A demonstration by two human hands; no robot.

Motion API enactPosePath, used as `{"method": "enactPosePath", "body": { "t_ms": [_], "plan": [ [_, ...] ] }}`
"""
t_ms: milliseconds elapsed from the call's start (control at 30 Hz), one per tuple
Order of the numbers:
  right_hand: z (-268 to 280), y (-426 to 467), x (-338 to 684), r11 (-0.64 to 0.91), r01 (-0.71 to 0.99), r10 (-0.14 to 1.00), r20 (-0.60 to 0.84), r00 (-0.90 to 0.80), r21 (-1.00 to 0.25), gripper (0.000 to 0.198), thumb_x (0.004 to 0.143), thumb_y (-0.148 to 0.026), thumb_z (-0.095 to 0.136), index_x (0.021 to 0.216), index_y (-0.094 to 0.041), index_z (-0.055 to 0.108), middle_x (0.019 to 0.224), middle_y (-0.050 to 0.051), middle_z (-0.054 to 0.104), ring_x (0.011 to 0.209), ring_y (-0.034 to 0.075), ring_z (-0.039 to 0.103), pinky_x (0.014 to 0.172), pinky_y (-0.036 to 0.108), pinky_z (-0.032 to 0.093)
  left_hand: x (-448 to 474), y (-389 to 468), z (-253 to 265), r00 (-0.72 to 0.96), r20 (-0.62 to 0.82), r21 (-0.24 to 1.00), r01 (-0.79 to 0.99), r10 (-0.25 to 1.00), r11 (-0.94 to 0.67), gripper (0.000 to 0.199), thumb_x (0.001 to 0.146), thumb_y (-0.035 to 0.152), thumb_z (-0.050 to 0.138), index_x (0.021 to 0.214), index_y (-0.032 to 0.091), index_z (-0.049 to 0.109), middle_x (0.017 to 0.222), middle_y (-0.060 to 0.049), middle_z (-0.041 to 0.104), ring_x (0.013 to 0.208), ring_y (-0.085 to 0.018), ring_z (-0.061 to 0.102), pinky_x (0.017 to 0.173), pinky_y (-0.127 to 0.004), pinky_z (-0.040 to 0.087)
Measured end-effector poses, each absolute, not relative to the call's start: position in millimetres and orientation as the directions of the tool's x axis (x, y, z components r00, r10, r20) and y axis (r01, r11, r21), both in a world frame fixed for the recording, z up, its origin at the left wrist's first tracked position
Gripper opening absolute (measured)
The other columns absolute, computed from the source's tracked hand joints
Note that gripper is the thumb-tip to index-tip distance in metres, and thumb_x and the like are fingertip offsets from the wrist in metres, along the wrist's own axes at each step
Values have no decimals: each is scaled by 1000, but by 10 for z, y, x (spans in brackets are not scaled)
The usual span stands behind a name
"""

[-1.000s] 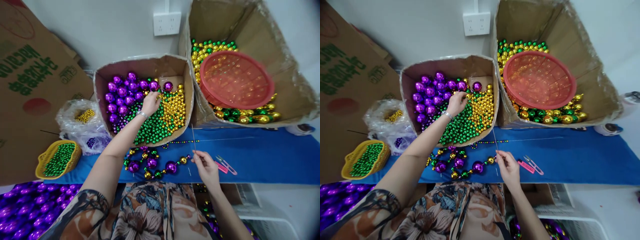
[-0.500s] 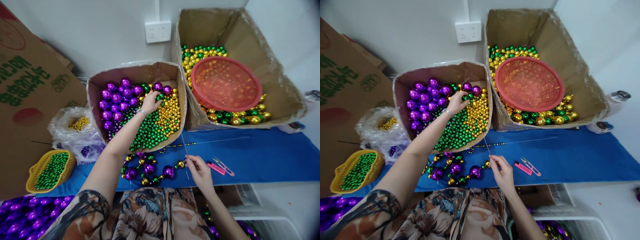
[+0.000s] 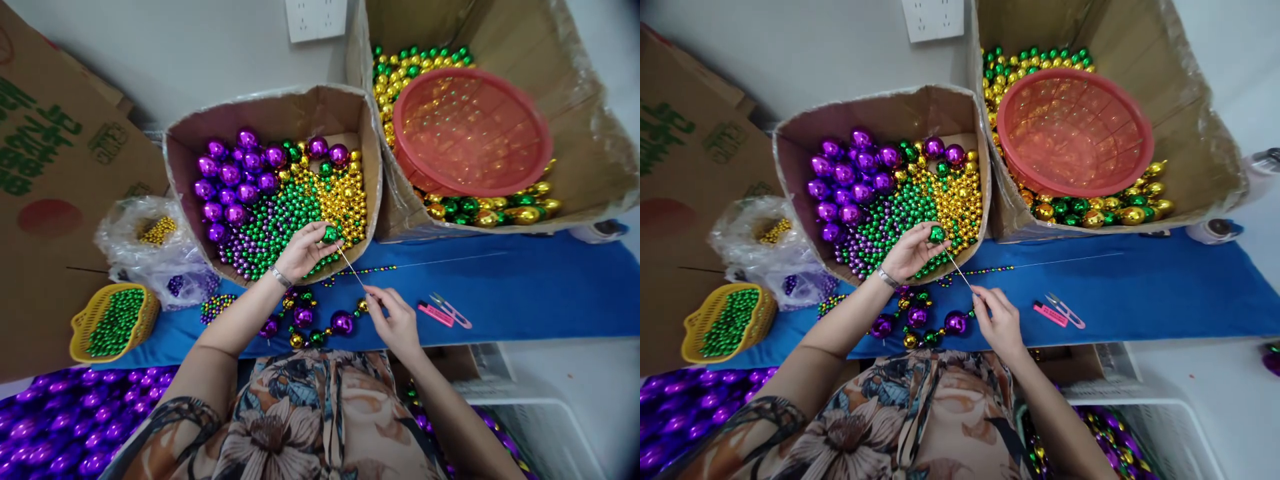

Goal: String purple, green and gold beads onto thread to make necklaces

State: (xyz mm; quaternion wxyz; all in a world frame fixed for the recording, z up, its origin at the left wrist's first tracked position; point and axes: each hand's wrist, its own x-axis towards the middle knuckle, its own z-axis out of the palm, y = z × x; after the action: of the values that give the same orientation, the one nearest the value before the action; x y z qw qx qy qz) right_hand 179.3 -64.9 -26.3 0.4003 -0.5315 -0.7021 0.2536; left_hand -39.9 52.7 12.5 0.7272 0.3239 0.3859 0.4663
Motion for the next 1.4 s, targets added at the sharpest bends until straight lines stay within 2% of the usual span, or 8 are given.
{"method": "enactPosePath", "body": {
  "t_ms": [133, 333, 467, 600, 767, 933, 1100, 1400],
  "plan": [
    [-268, -681, 1799, 307, 569, 949, 288, -125, -763, 23, 94, -25, 51, 112, -24, 65, 84, 3, 65, 75, 14, 64, 75, 28, 53, -378, 450, 71, 237, -225, 857, -414, 945, 307, 20, 88, 25, 58, 107, 18, 61, 104, -4, 67, 104, -19, 67, 109, -45, 48],
    [-281, -724, 1779, 328, 583, 943, 293, -156, -744, 21, 95, -25, 50, 109, -24, 66, 84, 3, 66, 76, 14, 64, 74, 28, 53, -291, 406, 44, 134, -319, 742, -581, 938, 335, 10, 89, 23, 55, 81, 17, 57, 93, -4, 70, 112, -21, 65, 109, -46, 48],
    [-270, -733, 1767, 346, 598, 936, 313, -164, -723, 21, 95, -24, 50, 108, -23, 66, 82, 3, 65, 74, 14, 64, 72, 27, 52, -250, 376, 70, 115, -346, 677, -656, 931, 332, 12, 92, 20, 49, 87, 16, 60, 100, -4, 70, 112, -20, 65, 109, -42, 49],
    [-259, -742, 1767, 350, 611, 934, 317, -167, -710, 21, 95, -25, 50, 108, -23, 66, 83, 3, 66, 75, 14, 65, 73, 28, 52, -236, 342, 59, 106, -333, 723, -609, 937, 326, 12, 92, 24, 52, 87, 16, 59, 104, -5, 69, 116, -22, 63, 108, -43, 49],
    [-239, -767, 1766, 356, 616, 932, 319, -174, -702, 21, 94, -24, 50, 107, -23, 67, 83, 3, 66, 75, 14, 65, 73, 27, 52, -217, 298, 50, 91, -328, 721, -620, 940, 311, 13, 90, 27, 59, 83, 17, 56, 90, -2, 68, 115, -23, 64, 108, -44, 49],
    [-235, -793, 1772, 369, 632, 924, 339, -175, -681, 21, 94, -22, 51, 108, -22, 66, 85, 3, 67, 75, 13, 65, 72, 25, 51, -189, 262, 106, 94, -390, 624, -704, 916, 338, 13, 91, 23, 58, 81, 16, 55, 82, -2, 67, 108, -22, 68, 104, -40, 51],
    [-240, -806, 1771, 386, 659, 914, 365, -177, -646, 19, 94, -20, 52, 106, -20, 67, 82, 3, 67, 73, 12, 64, 71, 24, 49, -173, 220, 125, 112, -418, 552, -757, 901, 350, 18, 86, 24, 66, 75, 16, 53, 72, -2, 61, 109, -27, 67, 97, -40, 54],
    [-230, -833, 1769, 380, 636, 919, 354, -175, -672, 19, 93, -19, 53, 106, -19, 67, 83, 2, 66, 73, 12, 64, 71, 23, 49, -141, 203, 122, 133, -504, 475, -782, 854, 403, 15, 93, 29, 57, 88, 15, 54, 99, -10, 65, 110, -26, 67, 91, -36, 57]
  ]
}}
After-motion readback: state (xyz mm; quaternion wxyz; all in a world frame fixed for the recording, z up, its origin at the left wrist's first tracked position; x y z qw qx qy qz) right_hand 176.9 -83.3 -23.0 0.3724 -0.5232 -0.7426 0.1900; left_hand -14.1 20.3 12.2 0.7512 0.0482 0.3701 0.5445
